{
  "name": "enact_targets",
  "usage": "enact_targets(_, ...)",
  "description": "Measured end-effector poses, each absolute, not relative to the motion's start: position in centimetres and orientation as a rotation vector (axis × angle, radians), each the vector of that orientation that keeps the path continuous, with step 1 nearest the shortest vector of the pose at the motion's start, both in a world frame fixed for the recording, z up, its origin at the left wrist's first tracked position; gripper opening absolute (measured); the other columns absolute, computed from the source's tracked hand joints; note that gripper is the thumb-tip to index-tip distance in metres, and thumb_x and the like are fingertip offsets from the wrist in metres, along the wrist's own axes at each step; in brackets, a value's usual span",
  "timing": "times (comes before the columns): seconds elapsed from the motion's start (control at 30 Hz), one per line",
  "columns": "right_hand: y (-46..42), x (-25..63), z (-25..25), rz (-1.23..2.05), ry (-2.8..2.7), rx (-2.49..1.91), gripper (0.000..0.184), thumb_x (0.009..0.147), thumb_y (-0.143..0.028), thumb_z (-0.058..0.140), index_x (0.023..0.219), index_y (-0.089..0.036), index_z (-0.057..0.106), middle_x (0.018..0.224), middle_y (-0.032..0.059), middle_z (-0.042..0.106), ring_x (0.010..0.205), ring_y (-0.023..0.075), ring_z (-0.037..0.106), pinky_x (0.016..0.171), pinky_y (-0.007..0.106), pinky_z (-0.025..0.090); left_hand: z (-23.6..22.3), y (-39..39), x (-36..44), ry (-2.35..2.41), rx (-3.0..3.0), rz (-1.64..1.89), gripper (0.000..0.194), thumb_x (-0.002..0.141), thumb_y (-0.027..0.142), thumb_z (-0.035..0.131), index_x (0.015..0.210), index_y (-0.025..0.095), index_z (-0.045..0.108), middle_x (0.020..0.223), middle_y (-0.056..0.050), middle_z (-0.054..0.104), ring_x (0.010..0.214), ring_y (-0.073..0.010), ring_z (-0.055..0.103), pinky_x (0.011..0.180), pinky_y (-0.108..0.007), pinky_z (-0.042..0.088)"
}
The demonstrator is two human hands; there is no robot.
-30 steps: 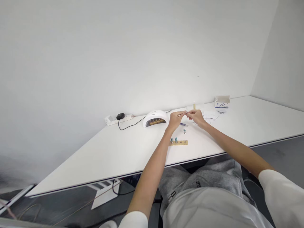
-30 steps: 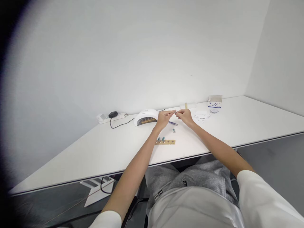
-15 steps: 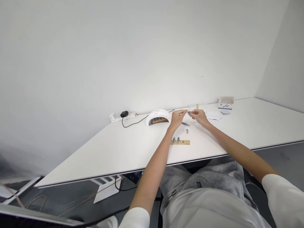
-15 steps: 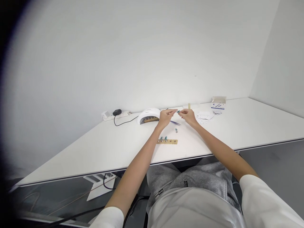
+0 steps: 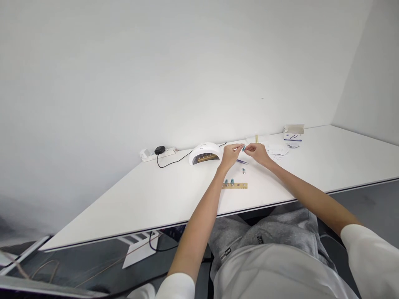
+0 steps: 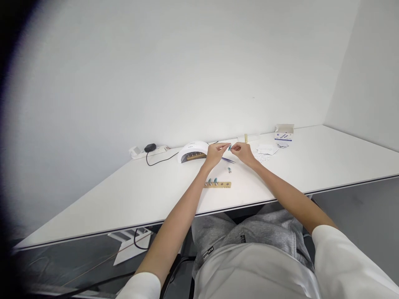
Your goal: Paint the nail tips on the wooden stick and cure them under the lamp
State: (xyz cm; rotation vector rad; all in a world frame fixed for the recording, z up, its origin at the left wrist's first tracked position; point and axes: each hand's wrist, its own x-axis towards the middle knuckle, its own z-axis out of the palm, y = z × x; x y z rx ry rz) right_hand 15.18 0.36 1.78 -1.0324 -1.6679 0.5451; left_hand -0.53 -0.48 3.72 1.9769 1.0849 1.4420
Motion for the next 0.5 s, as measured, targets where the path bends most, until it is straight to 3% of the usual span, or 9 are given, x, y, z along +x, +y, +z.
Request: enact_targets(0.5, -0.05, 15.10, 2.13, 0.469, -1.679, -1.102, 0.015, 0.069, -0.028, 0.060, 0.062, -0.016, 0.065, 0.058, 0.0016, 0.064, 0.059, 0.0151, 0.056, 0.057, 0.026, 0.042, 3.11, -0.49, -0.62, 1.195, 2.356, 1.233, 0.027, 0.092, 0.022, 0.052, 0.107, 0.026, 0.074, 0.115, -0.002, 0.071, 0.108, -0.0197, 0.066, 0.093, -0.035, 0.052)
